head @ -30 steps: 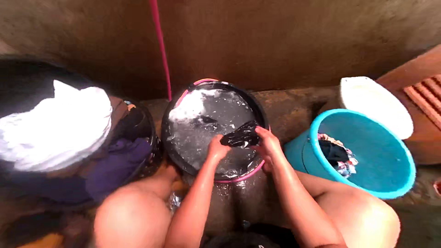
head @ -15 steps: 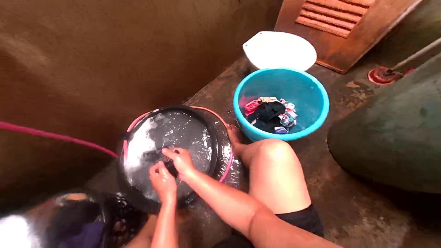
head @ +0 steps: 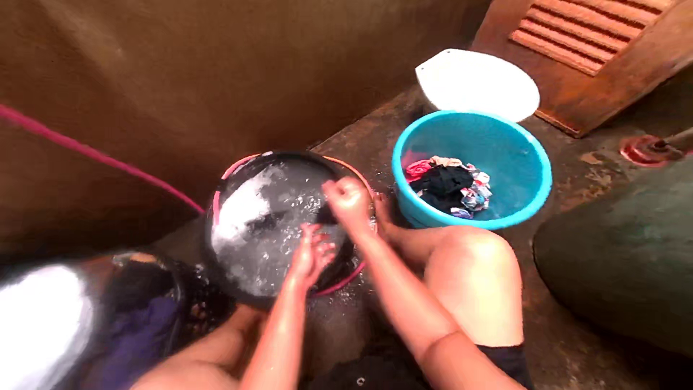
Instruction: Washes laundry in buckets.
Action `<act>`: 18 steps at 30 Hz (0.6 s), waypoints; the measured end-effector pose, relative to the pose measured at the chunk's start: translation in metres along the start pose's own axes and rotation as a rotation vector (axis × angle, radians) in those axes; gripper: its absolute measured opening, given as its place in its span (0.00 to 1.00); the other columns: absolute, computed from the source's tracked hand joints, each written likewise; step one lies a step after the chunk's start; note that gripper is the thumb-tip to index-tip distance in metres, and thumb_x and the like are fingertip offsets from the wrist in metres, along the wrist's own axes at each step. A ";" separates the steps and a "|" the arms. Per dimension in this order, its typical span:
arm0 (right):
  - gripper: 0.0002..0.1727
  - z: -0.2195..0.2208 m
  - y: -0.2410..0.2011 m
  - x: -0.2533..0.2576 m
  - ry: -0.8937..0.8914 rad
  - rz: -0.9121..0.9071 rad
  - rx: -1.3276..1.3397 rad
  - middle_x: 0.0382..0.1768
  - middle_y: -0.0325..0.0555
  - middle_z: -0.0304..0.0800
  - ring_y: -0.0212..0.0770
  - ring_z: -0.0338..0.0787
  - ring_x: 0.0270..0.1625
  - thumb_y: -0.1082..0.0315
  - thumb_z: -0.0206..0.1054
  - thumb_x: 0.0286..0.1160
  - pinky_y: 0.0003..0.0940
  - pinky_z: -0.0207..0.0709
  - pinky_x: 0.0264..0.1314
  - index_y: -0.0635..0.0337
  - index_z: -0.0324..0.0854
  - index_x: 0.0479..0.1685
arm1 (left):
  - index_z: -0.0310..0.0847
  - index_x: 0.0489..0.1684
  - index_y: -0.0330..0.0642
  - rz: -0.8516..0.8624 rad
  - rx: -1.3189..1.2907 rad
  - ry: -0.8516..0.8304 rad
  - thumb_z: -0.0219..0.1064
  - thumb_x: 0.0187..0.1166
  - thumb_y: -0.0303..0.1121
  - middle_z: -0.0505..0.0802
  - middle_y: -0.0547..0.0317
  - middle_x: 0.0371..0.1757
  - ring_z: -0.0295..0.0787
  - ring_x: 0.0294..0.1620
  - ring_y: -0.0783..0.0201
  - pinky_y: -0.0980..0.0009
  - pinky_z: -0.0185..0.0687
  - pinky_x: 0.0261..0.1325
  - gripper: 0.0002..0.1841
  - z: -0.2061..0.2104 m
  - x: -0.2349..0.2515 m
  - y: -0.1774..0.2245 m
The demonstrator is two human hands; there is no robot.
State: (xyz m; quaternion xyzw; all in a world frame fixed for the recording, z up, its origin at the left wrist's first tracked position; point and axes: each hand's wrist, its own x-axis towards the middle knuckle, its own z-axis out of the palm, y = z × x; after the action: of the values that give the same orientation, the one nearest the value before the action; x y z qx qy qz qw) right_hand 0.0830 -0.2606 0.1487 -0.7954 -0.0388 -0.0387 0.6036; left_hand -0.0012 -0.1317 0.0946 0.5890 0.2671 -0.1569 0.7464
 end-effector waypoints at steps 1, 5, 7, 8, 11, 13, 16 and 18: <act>0.22 -0.024 0.000 0.011 0.131 -0.109 -0.068 0.33 0.55 0.86 0.48 0.88 0.41 0.55 0.66 0.83 0.49 0.83 0.48 0.67 0.83 0.29 | 0.60 0.88 0.47 -0.023 0.004 -0.017 0.26 0.93 0.62 0.85 0.45 0.70 0.86 0.64 0.48 0.49 0.84 0.63 0.37 -0.001 0.001 -0.007; 0.34 -0.115 0.003 0.069 0.412 0.020 -0.619 0.69 0.75 0.78 0.73 0.75 0.75 0.40 0.64 0.77 0.74 0.67 0.69 0.61 0.83 0.68 | 0.60 0.90 0.49 -0.182 0.019 0.028 0.46 0.94 0.55 0.85 0.41 0.71 0.85 0.68 0.47 0.48 0.81 0.67 0.31 -0.040 0.012 -0.030; 0.48 -0.143 0.007 0.087 0.273 0.247 -0.782 0.90 0.78 0.42 0.86 0.42 0.89 0.35 0.68 0.70 0.94 0.43 0.73 0.47 0.60 0.91 | 0.62 0.88 0.48 -0.190 -0.073 0.137 0.53 0.93 0.49 0.83 0.40 0.72 0.83 0.70 0.47 0.48 0.79 0.69 0.28 -0.069 0.020 -0.031; 0.49 -0.145 0.001 0.091 0.272 0.257 -0.818 0.92 0.78 0.35 0.87 0.36 0.90 0.39 0.70 0.68 0.96 0.37 0.73 0.46 0.59 0.92 | 0.64 0.87 0.47 -0.167 -0.168 0.212 0.54 0.93 0.46 0.82 0.41 0.74 0.81 0.72 0.47 0.47 0.78 0.70 0.27 -0.084 0.026 -0.029; 0.36 -0.097 -0.023 0.091 0.143 0.111 -0.840 0.85 0.82 0.55 0.85 0.57 0.84 0.53 0.67 0.80 0.88 0.52 0.74 0.59 0.66 0.86 | 0.63 0.86 0.43 -0.080 -0.493 0.471 0.52 0.94 0.42 0.79 0.42 0.76 0.79 0.72 0.49 0.50 0.76 0.70 0.25 -0.124 0.050 -0.028; 0.30 -0.028 -0.010 0.097 -0.135 -0.005 -0.831 0.78 0.78 0.70 0.78 0.72 0.78 0.57 0.64 0.85 0.78 0.66 0.75 0.63 0.71 0.82 | 0.62 0.86 0.42 -0.055 -0.648 0.595 0.52 0.94 0.41 0.78 0.42 0.78 0.77 0.73 0.48 0.50 0.75 0.70 0.25 -0.148 0.065 -0.037; 0.32 0.115 0.046 0.090 -0.612 -0.109 -0.798 0.81 0.69 0.70 0.69 0.72 0.81 0.62 0.71 0.79 0.70 0.68 0.80 0.59 0.72 0.83 | 0.62 0.86 0.41 -0.060 -0.771 0.705 0.53 0.93 0.39 0.74 0.39 0.82 0.75 0.78 0.46 0.49 0.75 0.72 0.25 -0.174 0.075 -0.052; 0.42 0.203 0.101 0.077 -0.810 -0.208 -0.810 0.91 0.64 0.56 0.69 0.61 0.89 0.62 0.78 0.69 0.72 0.61 0.85 0.51 0.67 0.88 | 0.61 0.87 0.40 -0.067 -0.776 0.750 0.54 0.93 0.38 0.73 0.36 0.83 0.75 0.78 0.44 0.48 0.75 0.73 0.26 -0.185 0.075 -0.060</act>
State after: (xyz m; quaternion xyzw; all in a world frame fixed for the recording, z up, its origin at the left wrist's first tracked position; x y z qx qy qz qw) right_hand 0.1732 -0.0910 0.0057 -0.9064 -0.3264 0.1978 0.1812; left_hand -0.0129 0.0367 -0.0267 0.2768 0.5721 0.1507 0.7572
